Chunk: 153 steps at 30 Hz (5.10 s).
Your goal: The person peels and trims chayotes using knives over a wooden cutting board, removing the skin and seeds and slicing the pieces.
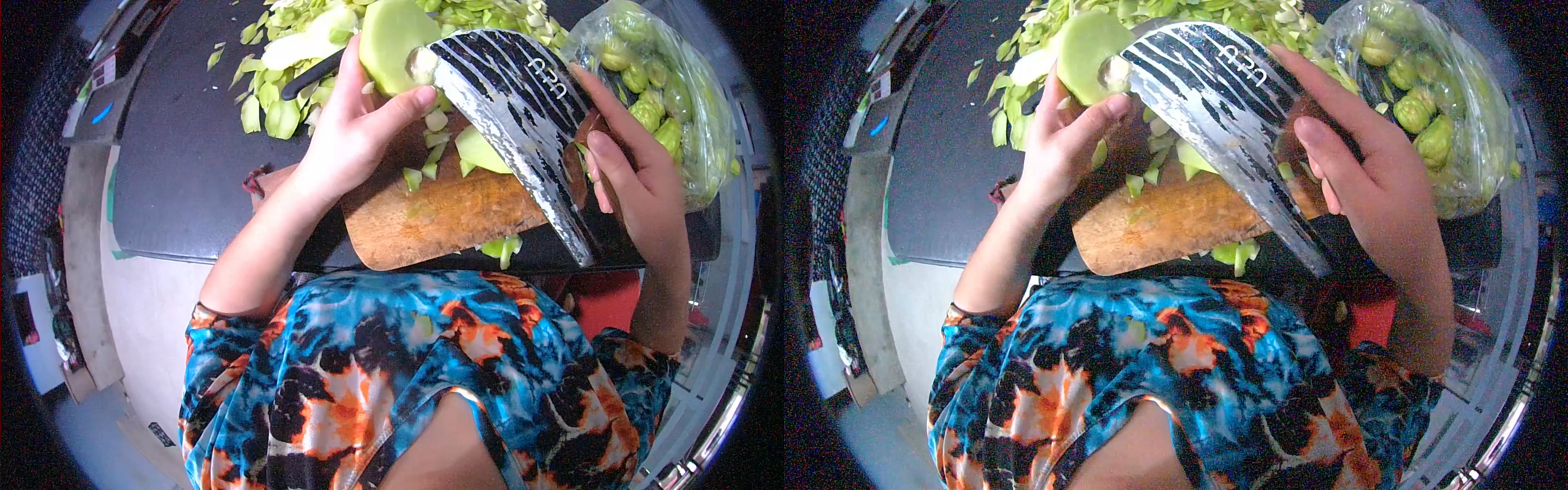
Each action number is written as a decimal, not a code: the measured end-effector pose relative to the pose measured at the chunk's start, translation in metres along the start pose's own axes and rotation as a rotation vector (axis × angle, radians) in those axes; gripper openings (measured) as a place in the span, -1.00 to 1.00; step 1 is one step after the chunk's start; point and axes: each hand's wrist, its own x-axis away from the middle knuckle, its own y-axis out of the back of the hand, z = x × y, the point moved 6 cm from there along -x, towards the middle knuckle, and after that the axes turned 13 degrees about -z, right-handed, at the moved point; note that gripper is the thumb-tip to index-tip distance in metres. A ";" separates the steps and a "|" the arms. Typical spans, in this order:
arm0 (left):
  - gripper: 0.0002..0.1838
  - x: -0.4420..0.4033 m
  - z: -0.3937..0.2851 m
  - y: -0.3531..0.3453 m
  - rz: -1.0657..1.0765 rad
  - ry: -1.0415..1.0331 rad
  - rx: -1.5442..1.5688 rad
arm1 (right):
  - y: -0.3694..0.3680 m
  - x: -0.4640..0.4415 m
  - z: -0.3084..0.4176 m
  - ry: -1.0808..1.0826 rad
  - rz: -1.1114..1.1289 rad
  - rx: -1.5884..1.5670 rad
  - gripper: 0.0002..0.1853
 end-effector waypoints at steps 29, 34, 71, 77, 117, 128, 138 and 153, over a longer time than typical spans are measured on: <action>-0.29 0.005 0.003 0.010 -0.119 -0.318 -0.268 | -0.036 0.007 -0.039 -0.494 0.293 -0.609 -0.46; -0.49 -0.005 -0.013 0.009 -0.134 -0.352 -0.308 | -0.031 0.008 -0.042 -0.452 0.244 -0.556 -0.46; -0.66 -0.017 0.009 0.016 -0.006 0.232 -0.160 | 0.023 0.003 0.035 0.534 -0.147 0.510 -0.51; -0.57 -0.017 0.011 0.015 0.085 0.205 -0.153 | 0.015 -0.001 0.058 0.600 -0.091 0.690 -0.54; -0.59 -0.010 0.005 0.008 0.089 0.260 0.041 | 0.039 0.011 0.032 0.173 -0.335 0.281 -0.59; -0.49 0.006 0.018 0.001 -0.042 0.579 0.415 | -0.013 0.023 0.050 0.792 -0.158 0.506 -0.47; -0.34 0.001 0.010 -0.009 0.182 0.379 0.280 | 0.005 0.011 0.015 0.257 -0.190 0.233 -0.59; -0.50 -0.001 -0.003 -0.003 0.141 0.255 0.046 | 0.034 0.023 0.027 0.064 -0.204 0.354 -0.63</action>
